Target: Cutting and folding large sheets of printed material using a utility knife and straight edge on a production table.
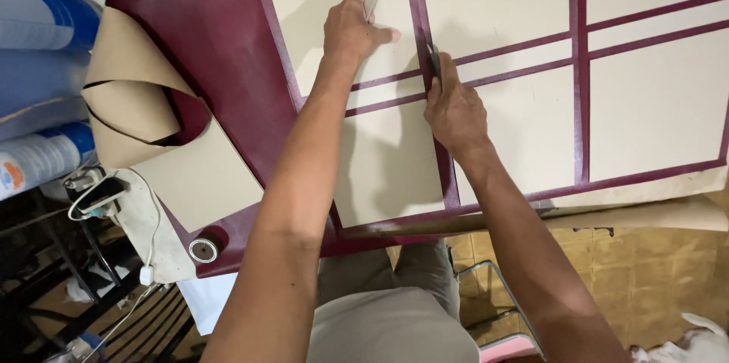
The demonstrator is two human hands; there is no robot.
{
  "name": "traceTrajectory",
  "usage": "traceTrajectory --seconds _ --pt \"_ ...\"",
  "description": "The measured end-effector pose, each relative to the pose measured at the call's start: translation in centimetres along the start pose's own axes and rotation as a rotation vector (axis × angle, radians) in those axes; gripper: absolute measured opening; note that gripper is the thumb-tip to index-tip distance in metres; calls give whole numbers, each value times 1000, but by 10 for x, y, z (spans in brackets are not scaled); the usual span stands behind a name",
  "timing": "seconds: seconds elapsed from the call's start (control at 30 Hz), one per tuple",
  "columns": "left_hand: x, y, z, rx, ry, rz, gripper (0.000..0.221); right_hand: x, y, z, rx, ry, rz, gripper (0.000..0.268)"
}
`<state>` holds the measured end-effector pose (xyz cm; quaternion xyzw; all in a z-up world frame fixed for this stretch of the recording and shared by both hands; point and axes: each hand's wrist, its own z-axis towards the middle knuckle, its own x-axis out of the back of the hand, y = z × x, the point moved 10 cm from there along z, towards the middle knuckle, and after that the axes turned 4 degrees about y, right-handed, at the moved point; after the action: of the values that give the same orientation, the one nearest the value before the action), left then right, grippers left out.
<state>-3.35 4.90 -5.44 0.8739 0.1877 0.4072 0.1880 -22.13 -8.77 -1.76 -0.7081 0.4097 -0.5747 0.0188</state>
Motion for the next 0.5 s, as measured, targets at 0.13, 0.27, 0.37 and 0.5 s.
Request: traceTrajectory --seconds 0.13,0.27,0.37,0.5 --pt "0 1 -3 7 -4 -14 54 -9 18 -14 65 106 -119 51" --pt "0 -1 -1 10 17 -5 54 -12 25 -32 -24 3 -79 49" --pt "-3 -4 0 -11 50 0 54 -25 45 -47 78 159 -165 52" --pt "-3 2 -7 -125 176 -42 50 -24 39 -66 328 429 -362 57"
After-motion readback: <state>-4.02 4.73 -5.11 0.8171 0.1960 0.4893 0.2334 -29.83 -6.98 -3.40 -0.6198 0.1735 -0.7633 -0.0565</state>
